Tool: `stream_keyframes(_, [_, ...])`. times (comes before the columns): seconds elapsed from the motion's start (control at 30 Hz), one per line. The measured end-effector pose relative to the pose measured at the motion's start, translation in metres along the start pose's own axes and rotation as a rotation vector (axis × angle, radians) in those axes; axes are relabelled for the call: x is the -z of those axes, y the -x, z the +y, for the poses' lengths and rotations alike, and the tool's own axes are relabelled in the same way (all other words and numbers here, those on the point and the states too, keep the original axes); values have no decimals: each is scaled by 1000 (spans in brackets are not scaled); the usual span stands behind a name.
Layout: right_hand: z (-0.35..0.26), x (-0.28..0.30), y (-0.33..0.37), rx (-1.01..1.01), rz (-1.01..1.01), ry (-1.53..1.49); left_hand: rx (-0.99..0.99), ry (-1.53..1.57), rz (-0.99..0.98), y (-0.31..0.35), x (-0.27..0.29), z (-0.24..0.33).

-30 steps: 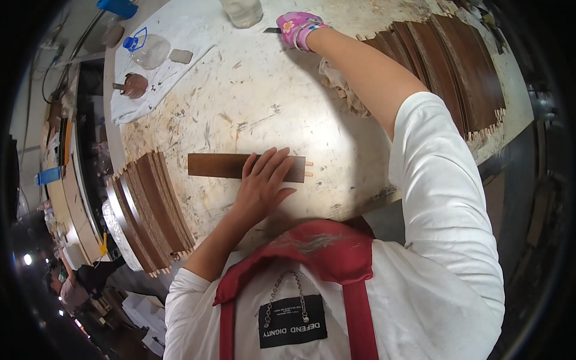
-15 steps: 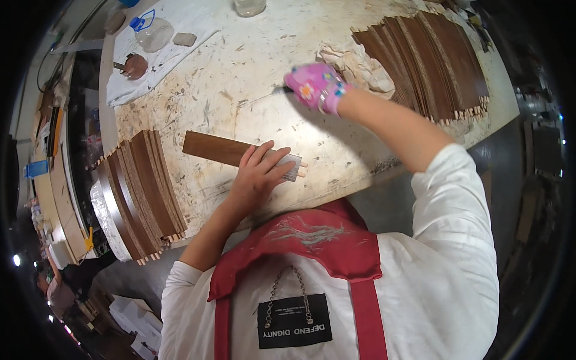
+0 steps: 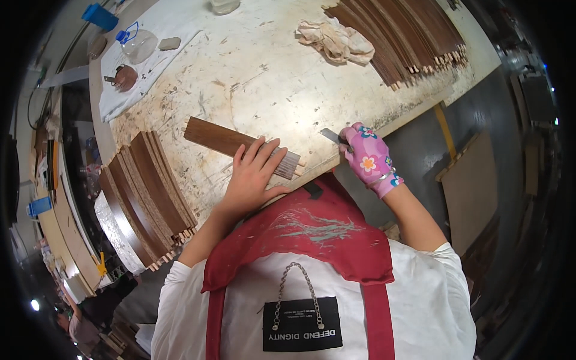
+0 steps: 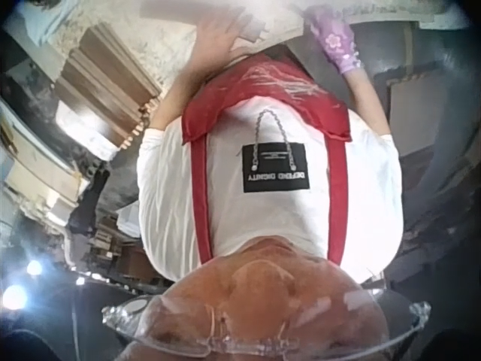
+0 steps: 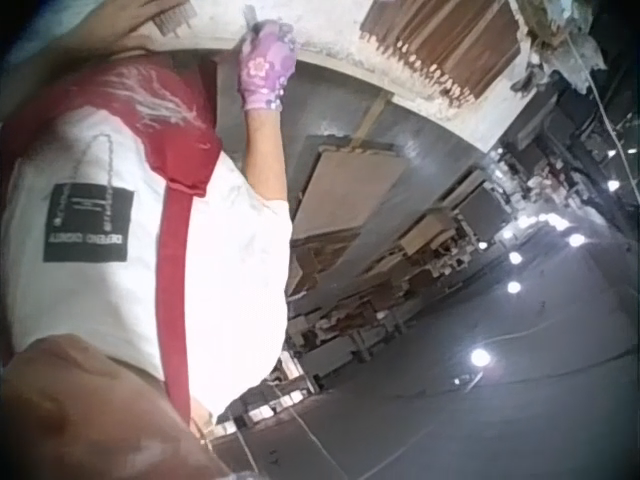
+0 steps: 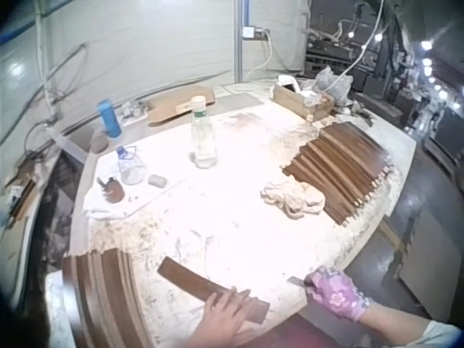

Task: The person wipes liquid from a bottle onto several wooden slats with a cloth and marks the ends of the slats with a marker.

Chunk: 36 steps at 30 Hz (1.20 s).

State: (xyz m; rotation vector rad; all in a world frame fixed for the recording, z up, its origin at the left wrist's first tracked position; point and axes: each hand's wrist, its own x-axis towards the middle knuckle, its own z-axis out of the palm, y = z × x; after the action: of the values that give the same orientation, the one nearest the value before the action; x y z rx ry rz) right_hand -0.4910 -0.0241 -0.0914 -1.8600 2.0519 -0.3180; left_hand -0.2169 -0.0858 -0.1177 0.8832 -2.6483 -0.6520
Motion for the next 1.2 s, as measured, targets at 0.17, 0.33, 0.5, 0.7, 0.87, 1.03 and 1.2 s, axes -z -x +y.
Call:
stream_keyframes(0.17, [-6, -7, 8, -72, 44, -31, 38, -24, 24, -3, -11, 4])
stream_keyframes(0.33, [-8, -9, 14, -113, 175, -164, -40, 57, -66, 3, 3, -4])
stream_keyframes(0.5, [-12, -15, 25, -118, 163, -177, -23, 47, -126, 7, 16, 1])
stream_keyframes(0.7, [-14, -28, 38, -156, 291, -190, -14, 30, -137, 14, 18, 1])
stream_keyframes(0.87, [-8, -35, 35, -140, 305, -249, -12, 132, -104, 21, 13, -3])
stream_keyframes(1.03, [-5, -31, 33, -201, 170, -232, 57, 91, -41, 28, 9, -3])
stream_keyframes(1.2, [-21, -22, 37, -166, 239, -306, 78, 14, 33, 36, 0, -1])
